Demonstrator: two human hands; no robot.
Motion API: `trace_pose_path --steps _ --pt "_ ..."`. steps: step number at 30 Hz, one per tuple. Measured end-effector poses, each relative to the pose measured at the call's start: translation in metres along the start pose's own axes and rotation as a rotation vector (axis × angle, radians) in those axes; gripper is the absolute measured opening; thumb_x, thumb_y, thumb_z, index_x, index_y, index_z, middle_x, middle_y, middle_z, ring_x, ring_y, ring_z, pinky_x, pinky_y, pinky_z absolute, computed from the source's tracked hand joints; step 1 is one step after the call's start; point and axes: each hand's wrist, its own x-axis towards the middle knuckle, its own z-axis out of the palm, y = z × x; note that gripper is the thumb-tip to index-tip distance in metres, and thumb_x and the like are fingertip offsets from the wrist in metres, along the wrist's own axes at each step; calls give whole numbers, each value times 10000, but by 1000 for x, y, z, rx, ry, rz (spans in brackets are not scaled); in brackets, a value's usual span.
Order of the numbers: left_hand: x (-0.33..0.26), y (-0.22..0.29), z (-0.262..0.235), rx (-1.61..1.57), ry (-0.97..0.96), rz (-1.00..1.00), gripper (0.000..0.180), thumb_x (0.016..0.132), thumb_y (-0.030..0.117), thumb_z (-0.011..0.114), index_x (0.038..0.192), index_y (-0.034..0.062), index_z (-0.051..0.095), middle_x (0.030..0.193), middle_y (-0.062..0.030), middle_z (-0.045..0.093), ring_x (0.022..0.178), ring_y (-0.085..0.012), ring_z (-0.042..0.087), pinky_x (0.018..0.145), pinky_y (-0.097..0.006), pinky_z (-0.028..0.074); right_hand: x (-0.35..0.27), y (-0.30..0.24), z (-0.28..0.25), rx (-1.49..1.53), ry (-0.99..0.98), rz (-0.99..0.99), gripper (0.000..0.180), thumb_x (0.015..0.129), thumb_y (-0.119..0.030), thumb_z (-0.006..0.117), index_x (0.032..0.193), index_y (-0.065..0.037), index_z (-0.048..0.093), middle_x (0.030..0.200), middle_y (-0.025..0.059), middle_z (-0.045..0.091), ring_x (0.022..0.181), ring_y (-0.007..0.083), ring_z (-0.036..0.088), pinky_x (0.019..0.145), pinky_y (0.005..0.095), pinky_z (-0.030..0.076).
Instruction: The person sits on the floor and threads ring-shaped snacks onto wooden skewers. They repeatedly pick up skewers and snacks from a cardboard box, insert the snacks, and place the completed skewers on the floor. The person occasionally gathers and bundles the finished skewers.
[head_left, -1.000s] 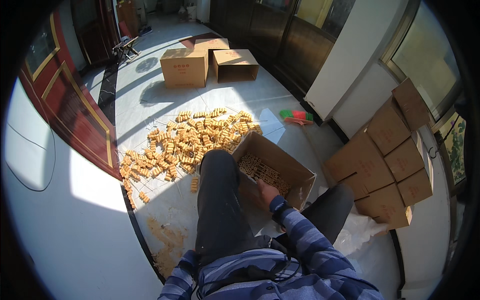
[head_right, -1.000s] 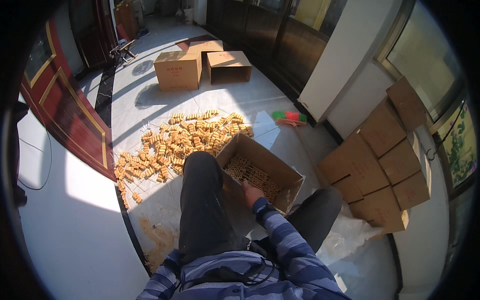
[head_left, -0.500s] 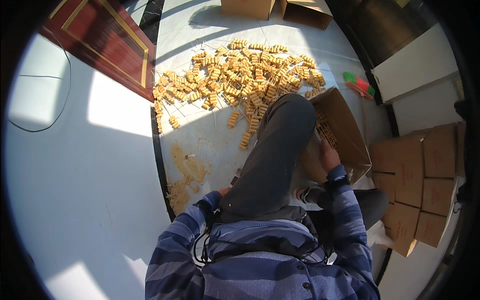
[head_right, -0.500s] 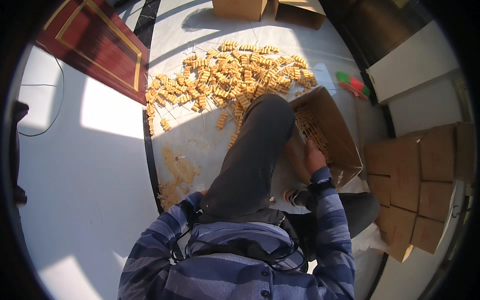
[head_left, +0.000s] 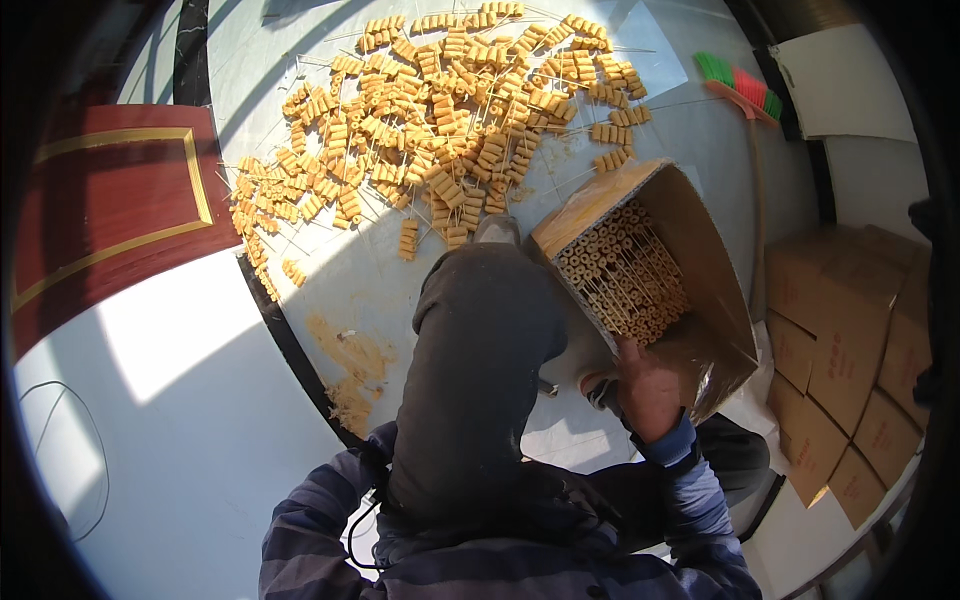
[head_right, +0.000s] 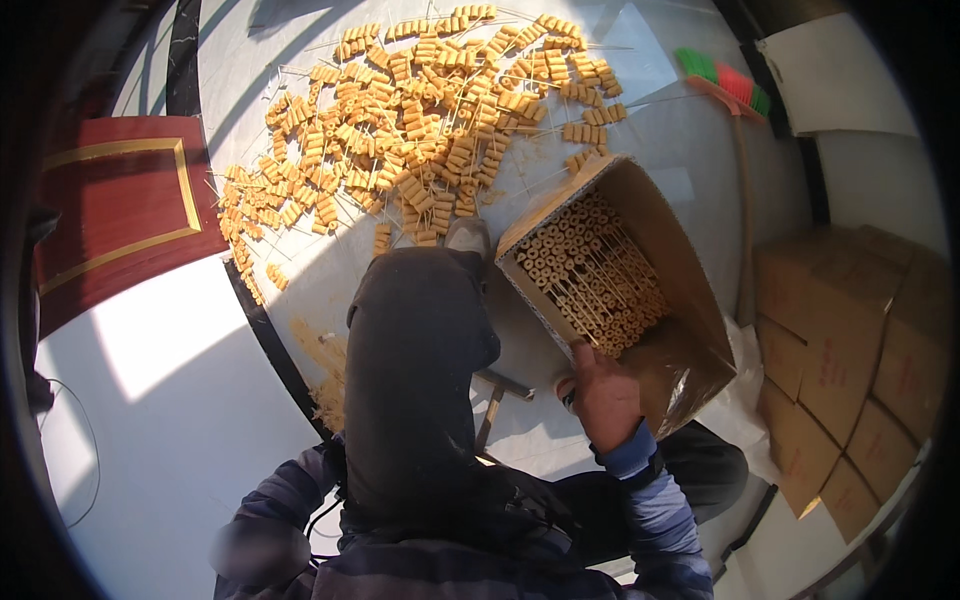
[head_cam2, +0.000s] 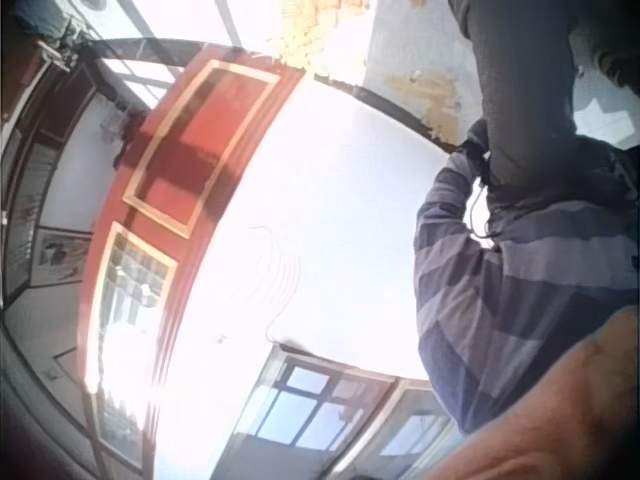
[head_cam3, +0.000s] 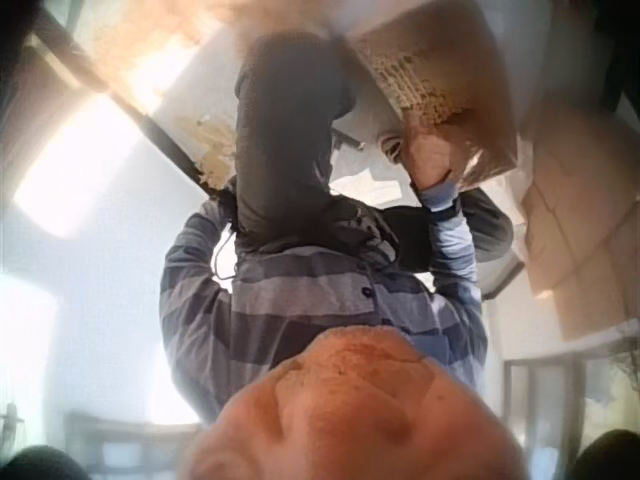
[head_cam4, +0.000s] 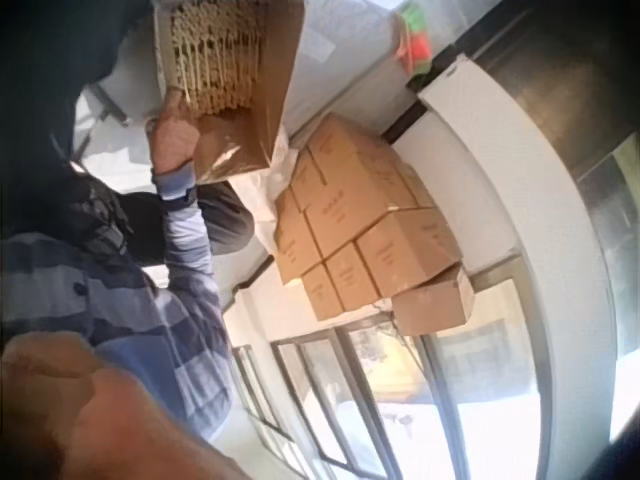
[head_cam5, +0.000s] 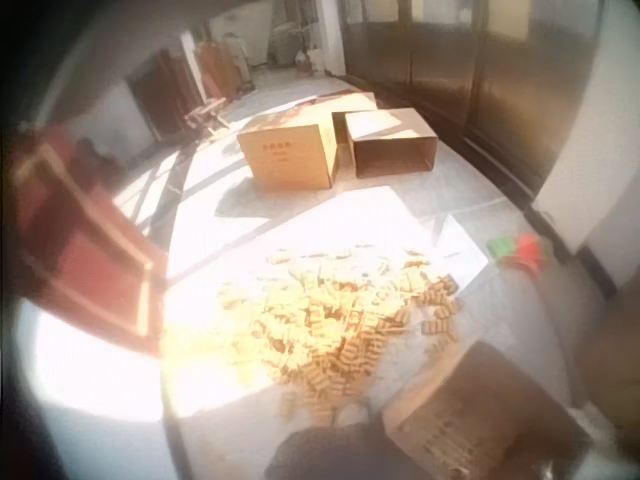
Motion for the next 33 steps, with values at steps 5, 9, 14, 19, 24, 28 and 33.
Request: trace_pose_path --steps 5,9,14,19,24,28,33 --pt "-5 -15 -39 113 -35 -57 415 922 224 628 1306 69 598 1332 -195 603 1136 -335 632 987 -403 495 -1 3 -6 39 12 95 405 755 -95 689 1145 -74 583 944 144 674 878 342 665 735 432 529" --pt "24 -23 -95 257 -78 51 429 924 236 625 1319 74 589 1364 -207 587 1160 -355 629 1006 -411 491 -11 -4 8 19 137 132 438 737 -113 702 1160 -83 594 944 134 677 880 337 665 774 423 525" --pt "70 40 -209 134 352 175 394 916 338 633 1192 56 636 1187 -204 629 916 -334 673 888 -446 530 -21 -18 41 -105 250 206 460 730 -142 731 1175 -100 621 934 123 678 880 320 670 780 420 526" --pt "89 129 -255 71 870 160 701 761 503 780 1232 16 599 1218 -202 591 1091 -361 599 946 -430 498 -27 -20 53 -132 360 122 261 905 -79 571 1163 -95 601 898 181 666 838 397 645 711 482 509" --pt "110 180 -230 -78 1082 -44 1198 662 596 844 1540 31 257 1564 -232 294 1427 -397 333 1168 -483 301 -18 -21 41 -130 192 226 263 894 -67 580 1155 -99 592 915 176 667 839 401 644 705 491 511" --pt "122 203 -232 -105 1222 17 1275 653 596 852 1572 53 156 1577 -221 270 1461 -390 273 1189 -523 226 -5 -25 33 -150 134 298 350 840 -63 638 1182 -129 602 929 155 679 877 380 654 738 481 513" --pt "131 216 -249 37 1209 -95 1199 677 549 845 1558 62 194 1545 -204 318 1414 -373 338 1155 -515 276 5 -36 29 -125 146 272 327 845 -64 632 1167 -101 587 936 170 670 868 387 649 725 482 514"
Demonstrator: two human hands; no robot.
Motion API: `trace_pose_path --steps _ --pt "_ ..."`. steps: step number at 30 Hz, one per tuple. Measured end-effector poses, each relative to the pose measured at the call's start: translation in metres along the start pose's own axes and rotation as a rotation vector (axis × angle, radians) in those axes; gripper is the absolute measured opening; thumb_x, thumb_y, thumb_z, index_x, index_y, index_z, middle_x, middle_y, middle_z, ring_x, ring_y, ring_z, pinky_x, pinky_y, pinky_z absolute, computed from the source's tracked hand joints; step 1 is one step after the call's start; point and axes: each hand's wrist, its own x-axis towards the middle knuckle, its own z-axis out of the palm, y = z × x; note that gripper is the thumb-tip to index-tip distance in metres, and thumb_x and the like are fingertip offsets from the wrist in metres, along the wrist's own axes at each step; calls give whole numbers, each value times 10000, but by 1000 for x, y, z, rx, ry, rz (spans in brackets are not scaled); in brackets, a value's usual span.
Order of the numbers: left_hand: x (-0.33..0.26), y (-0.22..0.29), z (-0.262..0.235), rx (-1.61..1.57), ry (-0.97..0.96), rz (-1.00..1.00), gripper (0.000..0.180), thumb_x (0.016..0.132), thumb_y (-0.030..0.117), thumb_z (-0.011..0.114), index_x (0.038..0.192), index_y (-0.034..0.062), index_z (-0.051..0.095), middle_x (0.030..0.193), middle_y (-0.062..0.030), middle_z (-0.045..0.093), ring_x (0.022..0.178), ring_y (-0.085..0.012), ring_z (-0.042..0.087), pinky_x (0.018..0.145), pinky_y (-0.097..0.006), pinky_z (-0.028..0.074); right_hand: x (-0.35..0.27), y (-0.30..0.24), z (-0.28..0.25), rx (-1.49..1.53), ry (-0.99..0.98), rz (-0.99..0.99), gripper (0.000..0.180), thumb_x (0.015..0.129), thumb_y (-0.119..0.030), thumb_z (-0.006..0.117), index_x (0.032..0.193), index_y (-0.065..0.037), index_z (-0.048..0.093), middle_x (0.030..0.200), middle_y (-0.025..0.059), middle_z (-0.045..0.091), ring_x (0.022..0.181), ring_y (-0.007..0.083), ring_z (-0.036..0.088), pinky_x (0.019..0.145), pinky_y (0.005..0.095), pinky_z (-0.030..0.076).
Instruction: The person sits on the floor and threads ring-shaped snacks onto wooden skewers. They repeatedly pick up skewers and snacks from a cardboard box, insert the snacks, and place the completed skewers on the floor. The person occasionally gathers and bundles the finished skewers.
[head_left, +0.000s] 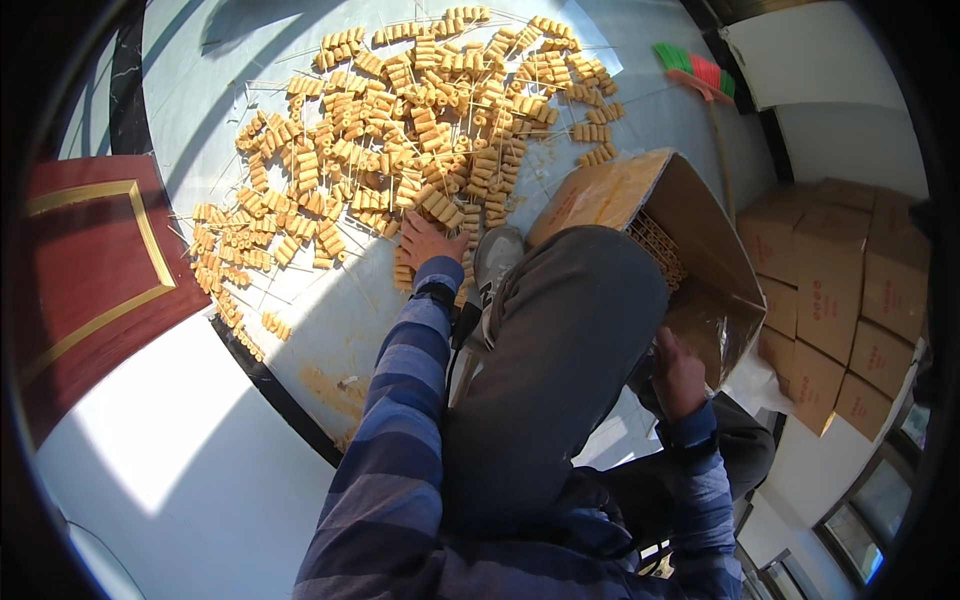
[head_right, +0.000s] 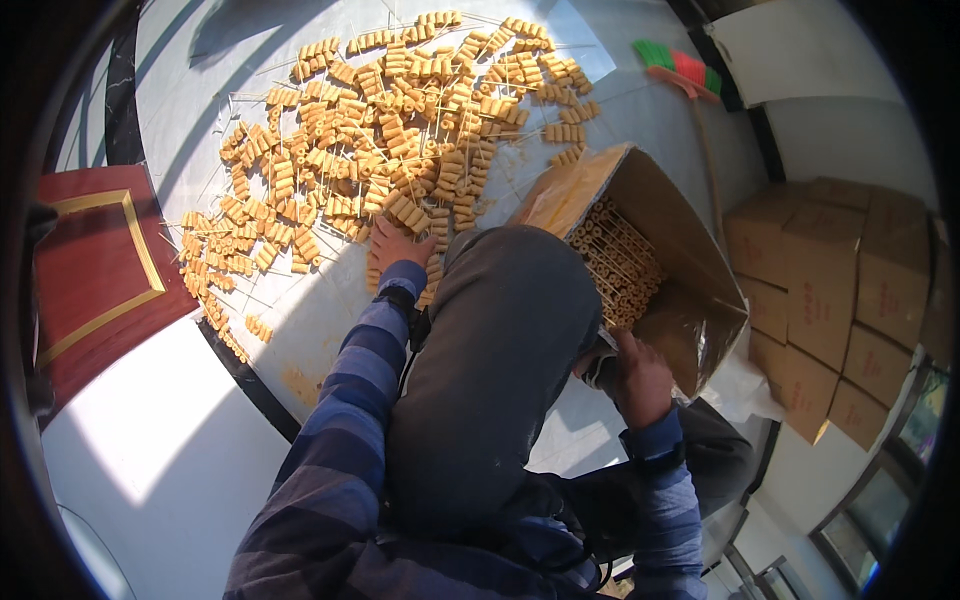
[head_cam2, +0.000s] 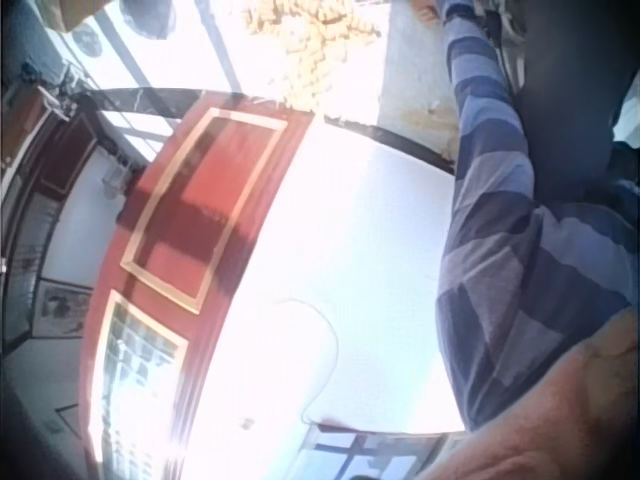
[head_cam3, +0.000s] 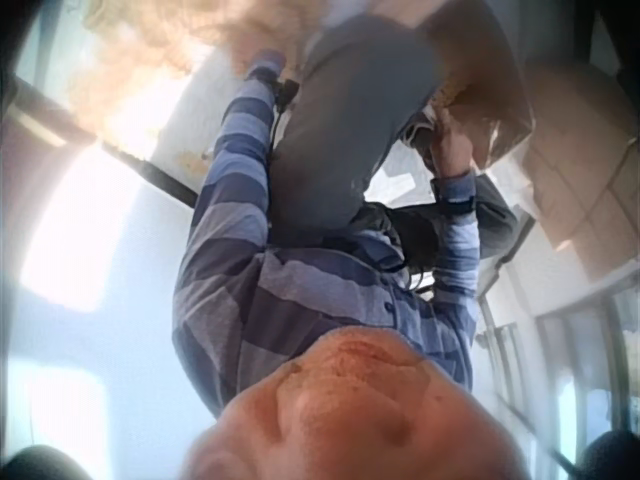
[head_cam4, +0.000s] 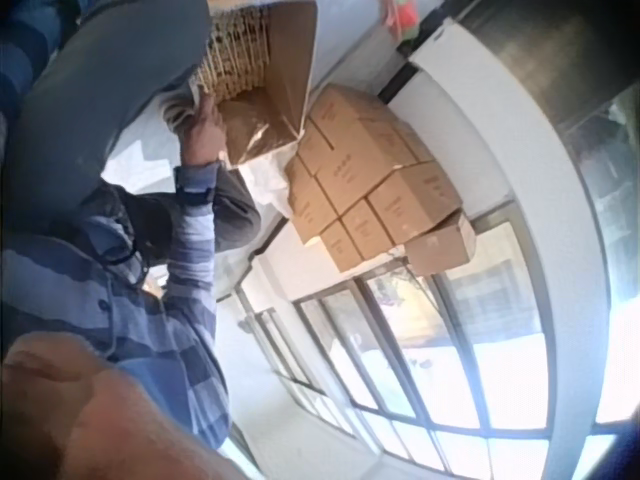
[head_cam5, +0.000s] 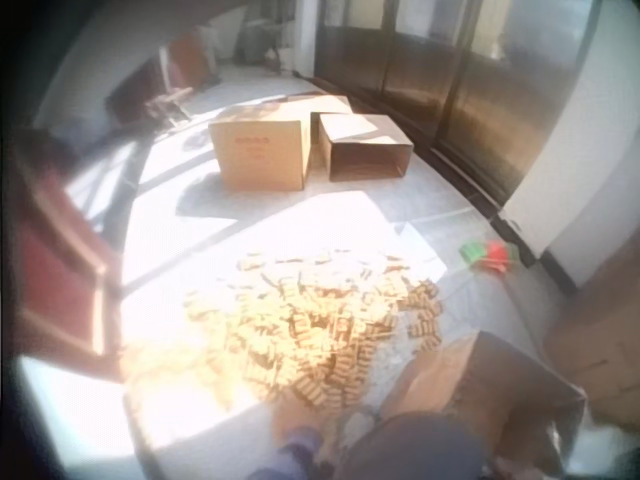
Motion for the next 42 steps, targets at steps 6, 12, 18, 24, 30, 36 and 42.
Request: trace_pose_path --steps 6,12,18,24,30,36,42 --pt "35 -46 -32 155 28 -8 856 741 425 783 1437 117 392 1418 -132 480 1321 -336 468 1079 -492 351 6 -7 -2 26 5 -17 301 866 -62 612 1163 -88 569 951 180 663 869 399 642 722 487 512" --pt "66 -129 -92 131 -21 -50 476 811 320 692 1230 116 593 1319 -119 598 1273 -319 536 1068 -516 352 6 -4 8 48 35 10 395 785 -41 662 1169 -85 579 959 173 669 891 390 647 757 473 510" --pt "63 -180 -123 64 -168 112 478 791 334 730 1180 75 631 1118 -131 693 1058 -295 645 904 -448 493 2 0 13 46 92 -19 358 834 -19 598 1185 -88 583 952 187 673 882 404 652 740 479 519" --pt "39 -206 -174 -415 -470 64 302 806 254 739 1051 100 653 822 -40 692 731 -142 657 619 -307 530 2 7 20 -17 62 -19 312 877 -26 542 1178 -99 584 912 190 680 839 406 663 711 483 532" --pt "-2 -178 -237 -677 -362 138 388 823 268 777 1135 92 627 867 17 670 653 -56 575 521 -246 473 -1 8 24 -87 83 -37 276 881 -82 559 1154 -125 576 871 157 697 804 370 680 693 483 532" --pt "-29 -140 -290 -1128 -246 435 187 903 183 660 1009 34 624 893 -56 703 807 -105 672 667 -238 539 -12 1 3 -23 183 -88 275 916 -141 578 1187 -100 562 933 176 680 859 383 669 738 487 531" --pt "-90 -84 -355 -1460 -323 670 190 918 150 659 1042 7 647 963 -80 700 877 -178 688 837 -326 574 -28 -58 -73 506 287 -165 247 991 -227 582 1167 -71 661 1026 185 685 913 307 687 800 370 547"
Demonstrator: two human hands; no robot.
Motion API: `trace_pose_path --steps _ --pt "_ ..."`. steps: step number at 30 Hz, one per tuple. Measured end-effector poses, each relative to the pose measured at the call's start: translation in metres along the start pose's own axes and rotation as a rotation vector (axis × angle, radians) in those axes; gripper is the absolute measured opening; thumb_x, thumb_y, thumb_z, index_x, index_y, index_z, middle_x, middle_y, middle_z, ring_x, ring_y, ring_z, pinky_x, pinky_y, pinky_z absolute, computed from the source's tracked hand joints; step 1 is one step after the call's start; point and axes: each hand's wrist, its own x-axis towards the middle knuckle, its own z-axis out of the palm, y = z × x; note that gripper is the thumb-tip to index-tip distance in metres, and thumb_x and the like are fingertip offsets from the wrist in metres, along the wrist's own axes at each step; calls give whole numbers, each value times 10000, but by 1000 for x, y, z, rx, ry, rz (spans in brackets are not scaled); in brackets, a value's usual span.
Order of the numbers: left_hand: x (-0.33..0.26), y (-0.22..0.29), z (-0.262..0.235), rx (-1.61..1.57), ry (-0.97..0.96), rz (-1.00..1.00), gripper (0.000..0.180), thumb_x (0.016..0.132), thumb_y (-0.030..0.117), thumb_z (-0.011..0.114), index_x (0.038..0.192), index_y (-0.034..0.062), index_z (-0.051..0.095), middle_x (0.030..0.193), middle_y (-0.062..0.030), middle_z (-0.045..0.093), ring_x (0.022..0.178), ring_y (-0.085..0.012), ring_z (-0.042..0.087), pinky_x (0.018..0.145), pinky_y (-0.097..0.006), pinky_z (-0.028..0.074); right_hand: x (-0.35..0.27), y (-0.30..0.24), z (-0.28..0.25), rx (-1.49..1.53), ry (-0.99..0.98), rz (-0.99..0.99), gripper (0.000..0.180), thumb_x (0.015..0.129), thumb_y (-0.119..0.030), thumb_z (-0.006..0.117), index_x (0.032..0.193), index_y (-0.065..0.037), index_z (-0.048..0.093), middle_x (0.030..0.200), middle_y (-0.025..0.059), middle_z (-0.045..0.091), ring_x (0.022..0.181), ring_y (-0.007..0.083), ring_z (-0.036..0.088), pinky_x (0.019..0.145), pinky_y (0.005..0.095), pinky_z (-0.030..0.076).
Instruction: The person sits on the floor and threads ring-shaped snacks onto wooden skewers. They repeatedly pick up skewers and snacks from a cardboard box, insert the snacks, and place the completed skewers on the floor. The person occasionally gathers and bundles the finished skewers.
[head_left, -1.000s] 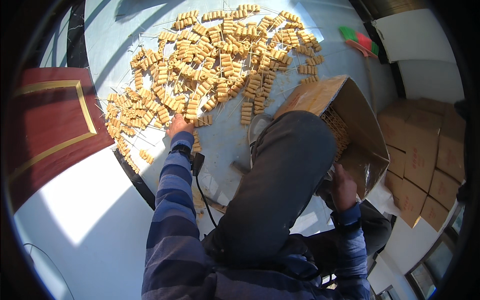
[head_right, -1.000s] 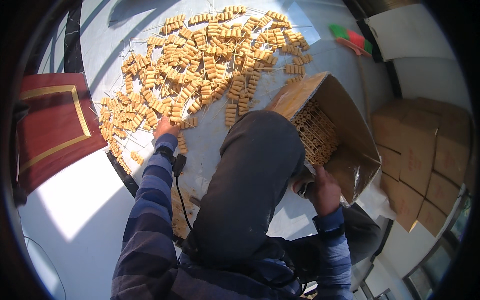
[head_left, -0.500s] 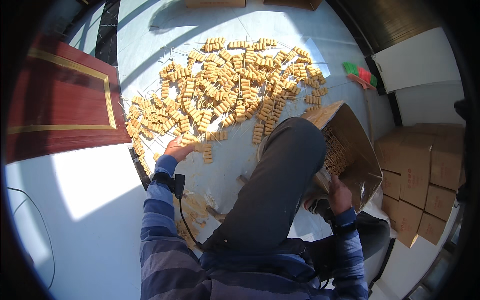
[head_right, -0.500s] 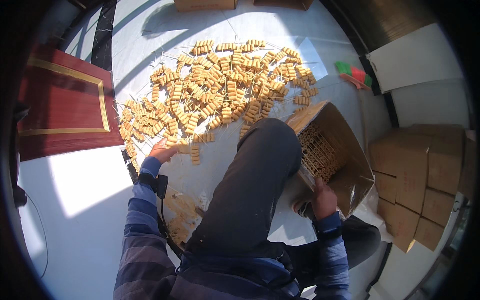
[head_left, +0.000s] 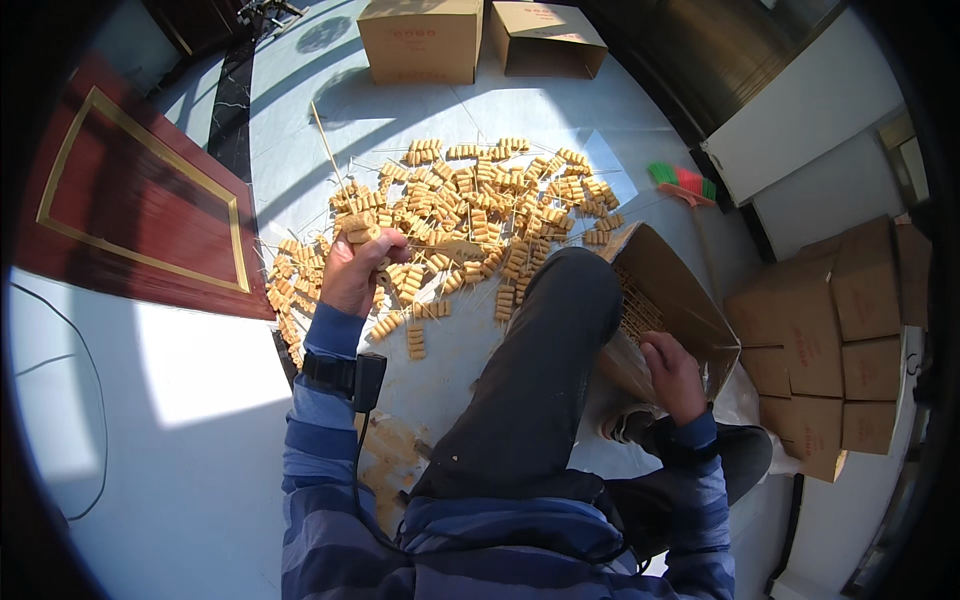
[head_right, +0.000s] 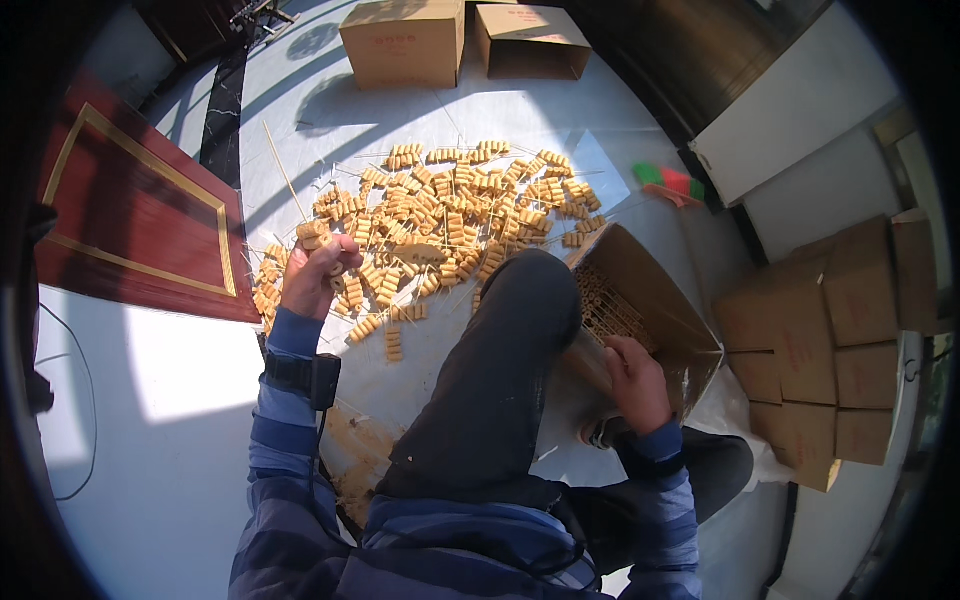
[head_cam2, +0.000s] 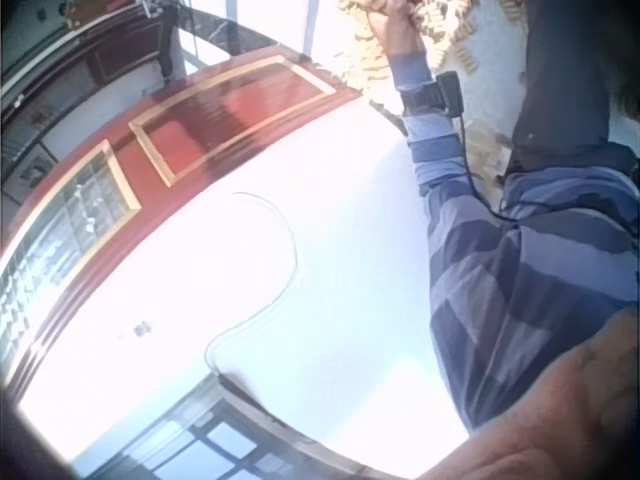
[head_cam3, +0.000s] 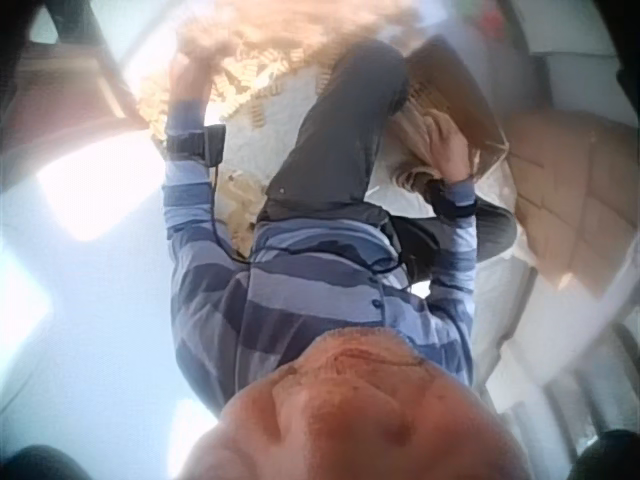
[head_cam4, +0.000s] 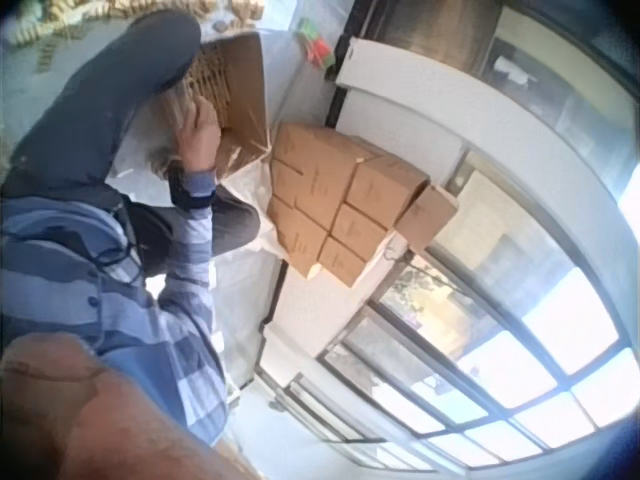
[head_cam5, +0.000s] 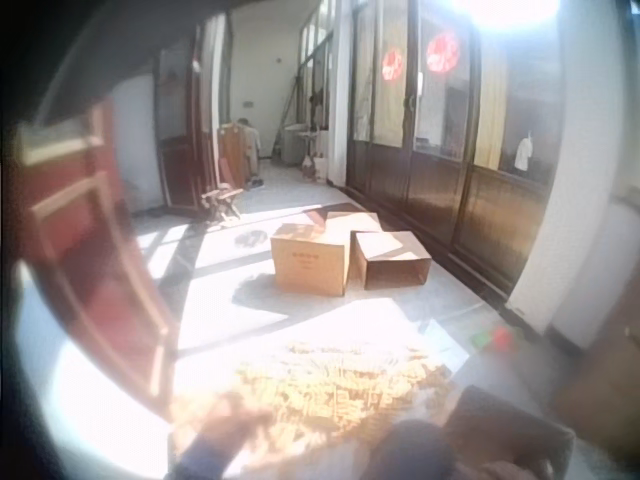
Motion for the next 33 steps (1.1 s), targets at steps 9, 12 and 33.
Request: trace_pose_path --steps 9,12,33 --pt "-55 27 126 -427 -355 -27 205 936 153 633 1086 16 609 1080 -115 673 926 -215 692 853 -362 573 7 -156 33 1408 -556 227 549 1081 -424 416 1449 -17 443 1351 97 553 1215 196 544 1030 348 444" --pt "-76 17 148 -484 -460 -177 240 936 115 635 1142 3 581 1154 -123 655 949 -221 693 860 -370 588 19 -157 52 1616 -484 196 525 1087 -379 410 1464 -15 393 1349 105 554 1216 208 533 1065 346 412" --pt "-3 51 124 676 -1007 -336 402 991 245 637 1338 60 553 1155 -82 652 1053 -161 644 966 -322 508 20 -104 -14 -293 -391 -501 172 972 -97 535 1132 -48 574 886 189 654 851 396 658 708 456 511"
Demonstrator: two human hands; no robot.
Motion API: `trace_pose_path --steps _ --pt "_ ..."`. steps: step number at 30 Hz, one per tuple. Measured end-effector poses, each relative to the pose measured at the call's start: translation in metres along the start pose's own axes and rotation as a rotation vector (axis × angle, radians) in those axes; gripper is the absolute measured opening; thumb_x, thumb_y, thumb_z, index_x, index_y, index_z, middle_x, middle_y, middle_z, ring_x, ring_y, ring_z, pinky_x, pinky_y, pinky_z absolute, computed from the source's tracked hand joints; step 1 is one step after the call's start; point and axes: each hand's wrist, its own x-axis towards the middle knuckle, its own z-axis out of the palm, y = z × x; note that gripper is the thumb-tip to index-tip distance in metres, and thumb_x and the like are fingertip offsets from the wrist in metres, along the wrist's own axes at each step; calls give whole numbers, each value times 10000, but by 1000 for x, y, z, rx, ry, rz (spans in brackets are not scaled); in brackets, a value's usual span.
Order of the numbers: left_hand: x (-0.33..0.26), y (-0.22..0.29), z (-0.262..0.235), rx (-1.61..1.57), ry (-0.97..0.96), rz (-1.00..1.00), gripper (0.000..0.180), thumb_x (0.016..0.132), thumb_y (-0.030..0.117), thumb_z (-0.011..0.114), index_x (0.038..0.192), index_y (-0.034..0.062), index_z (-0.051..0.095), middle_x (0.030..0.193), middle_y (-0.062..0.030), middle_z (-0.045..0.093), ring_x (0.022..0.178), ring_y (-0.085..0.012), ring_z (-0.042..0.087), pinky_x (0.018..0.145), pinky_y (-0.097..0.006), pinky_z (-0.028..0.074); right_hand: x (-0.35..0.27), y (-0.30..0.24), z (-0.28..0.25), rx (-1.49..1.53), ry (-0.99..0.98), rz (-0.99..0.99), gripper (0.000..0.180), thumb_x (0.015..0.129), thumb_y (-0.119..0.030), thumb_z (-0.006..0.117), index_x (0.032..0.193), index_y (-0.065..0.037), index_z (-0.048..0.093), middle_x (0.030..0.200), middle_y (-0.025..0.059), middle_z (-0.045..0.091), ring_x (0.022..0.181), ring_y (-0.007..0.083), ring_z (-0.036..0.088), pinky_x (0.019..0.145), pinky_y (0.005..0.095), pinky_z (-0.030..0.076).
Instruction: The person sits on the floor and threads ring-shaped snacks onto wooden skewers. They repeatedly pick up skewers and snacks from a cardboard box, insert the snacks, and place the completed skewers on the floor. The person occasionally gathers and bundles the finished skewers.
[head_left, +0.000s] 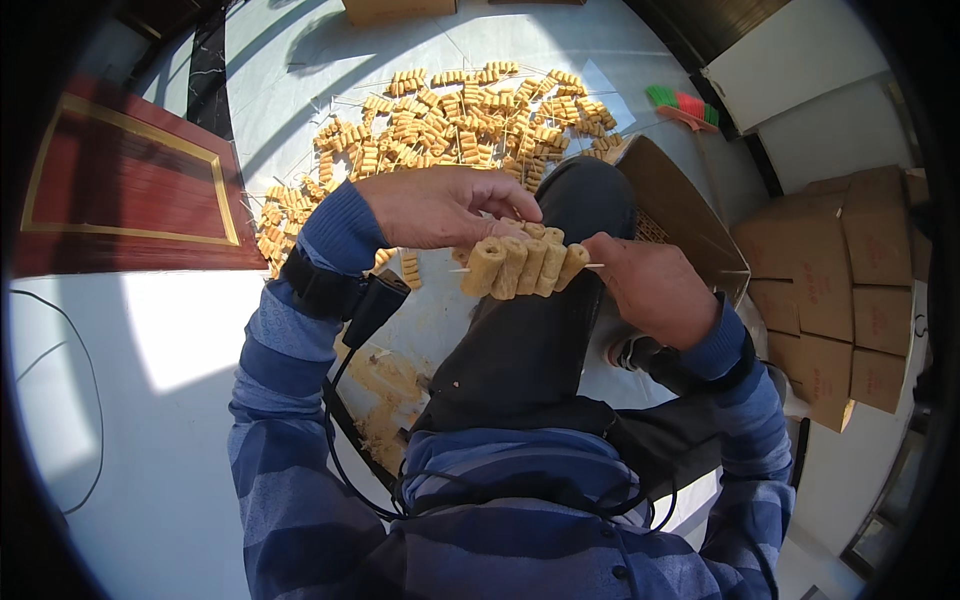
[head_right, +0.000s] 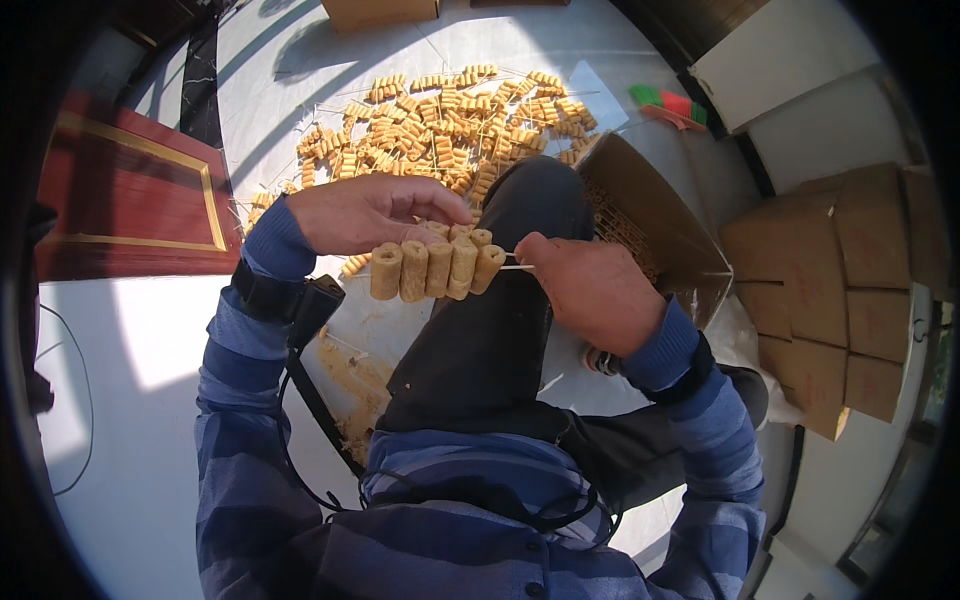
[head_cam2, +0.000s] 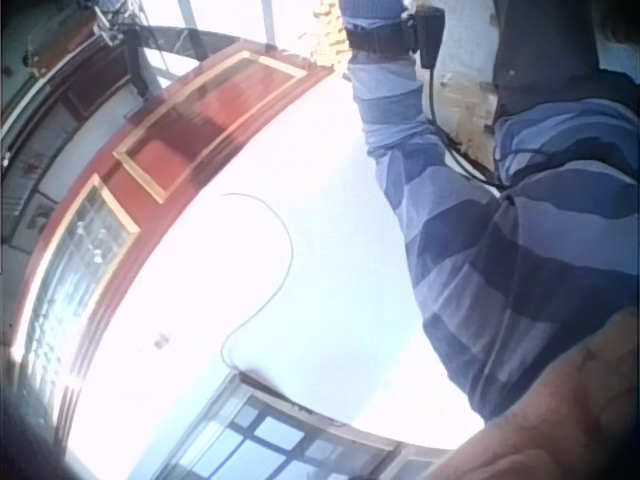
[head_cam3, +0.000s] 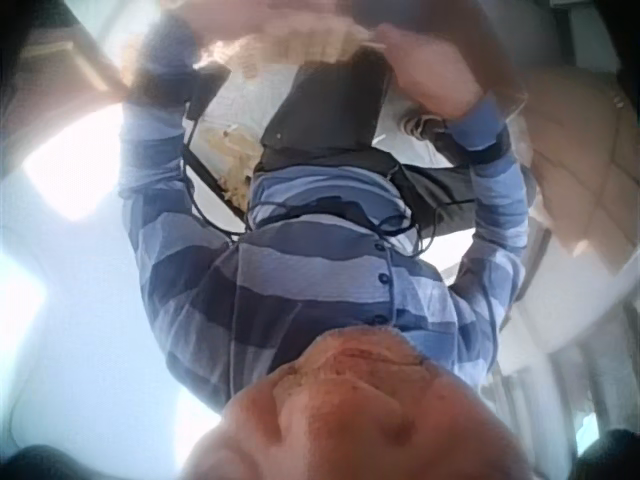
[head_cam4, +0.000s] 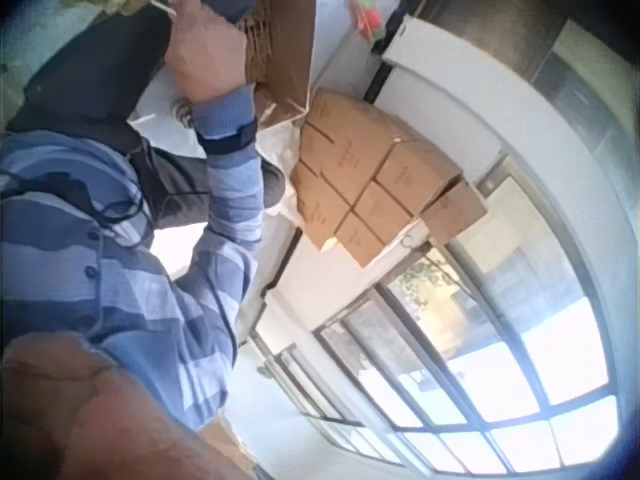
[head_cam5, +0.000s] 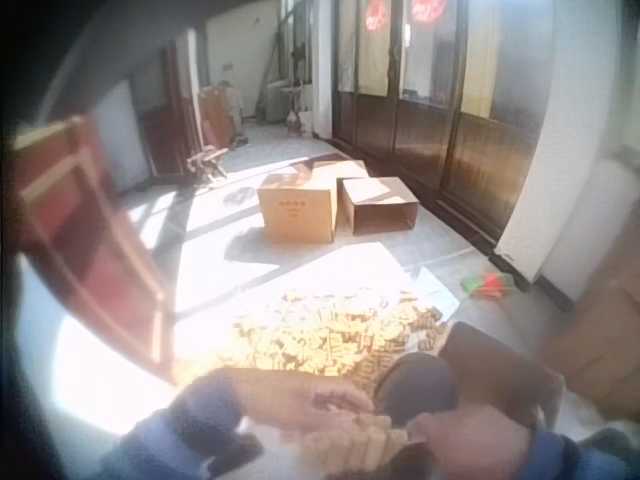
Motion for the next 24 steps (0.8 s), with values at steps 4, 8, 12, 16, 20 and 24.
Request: trace_pose_path --steps 4,8,12,16,20,24 --pt "-21 -101 -72 -450 662 117 343 1010 297 615 1178 -1 587 1015 -82 666 888 -130 667 799 -265 570 6 20 0 250 125 149 190 1064 -189 456 1109 -45 571 706 122 571 614 297 585 626 370 482" --pt "-16 -299 -48 -496 1097 -417 217 920 182 666 1048 8 645 906 -51 669 759 -133 640 613 -271 541 -8 42 -7 855 56 575 266 1102 -245 382 1124 -34 542 618 -18 469 563 83 482 637 252 465" --pt "-5 -459 21 50 1336 -673 135 853 198 671 908 78 640 673 -33 602 566 -132 586 509 -265 477 -20 64 2 1026 109 734 302 1099 -298 387 1133 -31 525 616 2 449 562 108 488 696 279 515" --pt "23 -494 37 -479 1192 -790 353 799 331 711 987 38 654 729 -111 671 569 -221 662 530 -357 534 -19 76 16 1054 154 860 314 1099 -319 383 1138 -35 511 602 14 452 562 125 509 706 282 520" --pt "65 -474 29 -551 1198 -961 479 794 398 722 1028 -15 657 810 -169 701 698 -278 708 648 -385 569 -7 82 35 1075 146 937 299 1093 -317 412 1148 -37 502 612 19 471 572 131 513 676 271 489" --pt "81 -469 39 -171 1240 -1187 667 764 521 727 1101 -51 670 1139 -294 674 1137 -413 630 977 -438 487 -3 85 44 1132 90 936 287 1095 -316 399 1135 -53 508 600 6 476 581 122 534 707 269 507"
